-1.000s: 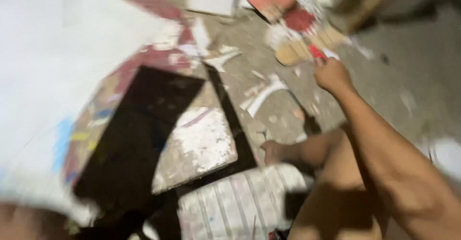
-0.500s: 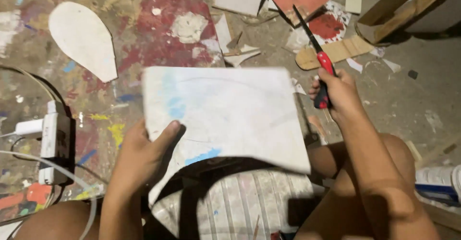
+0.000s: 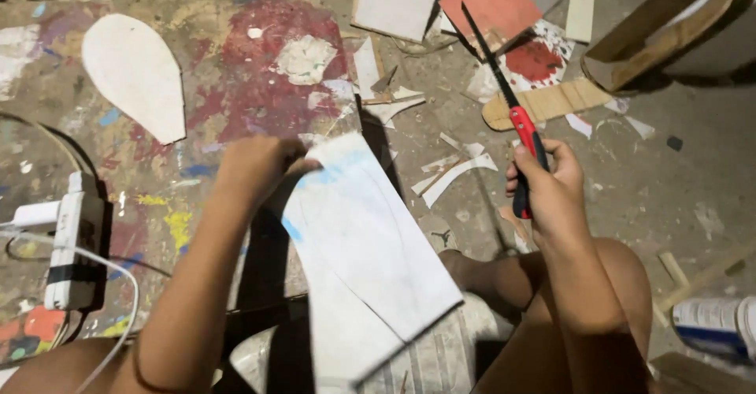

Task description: Using a utility knife to cut a specific shape out of a white sheet of material on a workbench.

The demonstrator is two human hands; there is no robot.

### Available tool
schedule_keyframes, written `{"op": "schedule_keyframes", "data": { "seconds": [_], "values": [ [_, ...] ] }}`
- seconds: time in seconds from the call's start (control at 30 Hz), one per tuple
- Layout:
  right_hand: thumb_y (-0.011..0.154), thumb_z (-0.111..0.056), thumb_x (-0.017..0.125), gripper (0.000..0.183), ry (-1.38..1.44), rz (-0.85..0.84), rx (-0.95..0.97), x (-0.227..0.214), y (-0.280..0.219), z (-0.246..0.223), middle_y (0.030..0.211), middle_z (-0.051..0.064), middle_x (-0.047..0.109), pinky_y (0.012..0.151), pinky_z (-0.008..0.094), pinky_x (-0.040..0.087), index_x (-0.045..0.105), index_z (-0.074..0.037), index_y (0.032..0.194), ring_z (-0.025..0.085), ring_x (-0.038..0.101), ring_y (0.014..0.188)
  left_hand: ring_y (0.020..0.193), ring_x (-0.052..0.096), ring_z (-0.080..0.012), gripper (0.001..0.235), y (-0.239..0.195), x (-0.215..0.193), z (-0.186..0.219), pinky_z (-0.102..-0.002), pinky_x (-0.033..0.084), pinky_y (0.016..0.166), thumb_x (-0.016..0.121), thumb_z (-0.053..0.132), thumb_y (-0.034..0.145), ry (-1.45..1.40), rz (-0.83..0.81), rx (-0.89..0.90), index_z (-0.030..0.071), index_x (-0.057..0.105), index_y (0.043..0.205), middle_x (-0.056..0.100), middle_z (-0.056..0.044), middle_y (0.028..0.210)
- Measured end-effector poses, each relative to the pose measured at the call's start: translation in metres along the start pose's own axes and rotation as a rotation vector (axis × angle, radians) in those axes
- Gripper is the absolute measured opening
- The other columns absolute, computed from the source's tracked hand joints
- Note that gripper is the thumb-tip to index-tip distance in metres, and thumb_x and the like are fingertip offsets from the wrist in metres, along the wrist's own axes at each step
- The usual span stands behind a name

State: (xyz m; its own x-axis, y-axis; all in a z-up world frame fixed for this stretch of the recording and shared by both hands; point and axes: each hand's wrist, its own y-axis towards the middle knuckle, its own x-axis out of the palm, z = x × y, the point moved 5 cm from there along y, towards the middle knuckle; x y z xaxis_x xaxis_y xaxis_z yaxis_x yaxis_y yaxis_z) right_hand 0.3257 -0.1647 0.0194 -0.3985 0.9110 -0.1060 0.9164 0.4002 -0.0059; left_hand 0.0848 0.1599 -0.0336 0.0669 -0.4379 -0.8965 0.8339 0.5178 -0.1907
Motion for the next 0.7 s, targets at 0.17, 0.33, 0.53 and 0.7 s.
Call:
{"op": "schedule_keyframes", "data": {
  "seconds": [0.17,0.33,0.53,0.7],
  "values": [
    [0.103,-0.016,0.067,0.029,-0.019,-0.019,-0.032,0.012,-0.014,-0.008,0.069,0.011,0.061,0.054,0.027,0.058,0.049,-0.002,0.121,0.015,0.063,0.055,0.135,0.046,-0.0426,0.067,-0.047,-0.016,0.059,-0.054,0.033,0.109,0.07,0.026,0.097,0.009,0.775,-0.139,0.007,0.045,0.156,0.053,-0.023,0.144],
    [0.101,-0.016,0.069,0.032,-0.038,-0.091,-0.065,0.021,-0.011,0.005,0.069,0.012,0.062,0.051,0.028,0.056,0.049,-0.003,0.123,0.016,0.063,0.053,0.152,0.022,-0.056,0.101,-0.054,0.049,0.068,-0.063,0.016,0.12,0.058,0.067,0.09,-0.019,0.493,-0.304,-0.006,0.038,0.156,0.031,-0.042,0.158],
    [0.098,-0.018,0.067,0.038,-0.102,-0.229,-0.034,0.05,-0.05,0.01,0.068,0.015,0.063,0.046,0.03,0.056,0.047,0.0,0.124,0.019,0.063,0.048,0.154,0.026,-0.0486,0.097,-0.056,0.055,0.08,-0.056,0.012,0.126,0.059,0.065,0.088,-0.035,0.403,0.024,-0.001,0.041,0.157,0.033,-0.036,0.162],
    [0.094,-0.021,0.073,0.034,-0.32,-0.234,-0.052,0.065,-0.097,0.033,0.063,0.01,0.057,0.044,0.03,0.044,0.055,-0.003,0.118,0.02,0.056,0.05,0.152,0.035,-0.0427,0.092,-0.045,0.057,0.08,-0.051,0.02,0.126,0.061,0.064,0.085,-0.011,0.309,0.218,0.006,0.047,0.156,0.042,-0.029,0.16]
  ]
}}
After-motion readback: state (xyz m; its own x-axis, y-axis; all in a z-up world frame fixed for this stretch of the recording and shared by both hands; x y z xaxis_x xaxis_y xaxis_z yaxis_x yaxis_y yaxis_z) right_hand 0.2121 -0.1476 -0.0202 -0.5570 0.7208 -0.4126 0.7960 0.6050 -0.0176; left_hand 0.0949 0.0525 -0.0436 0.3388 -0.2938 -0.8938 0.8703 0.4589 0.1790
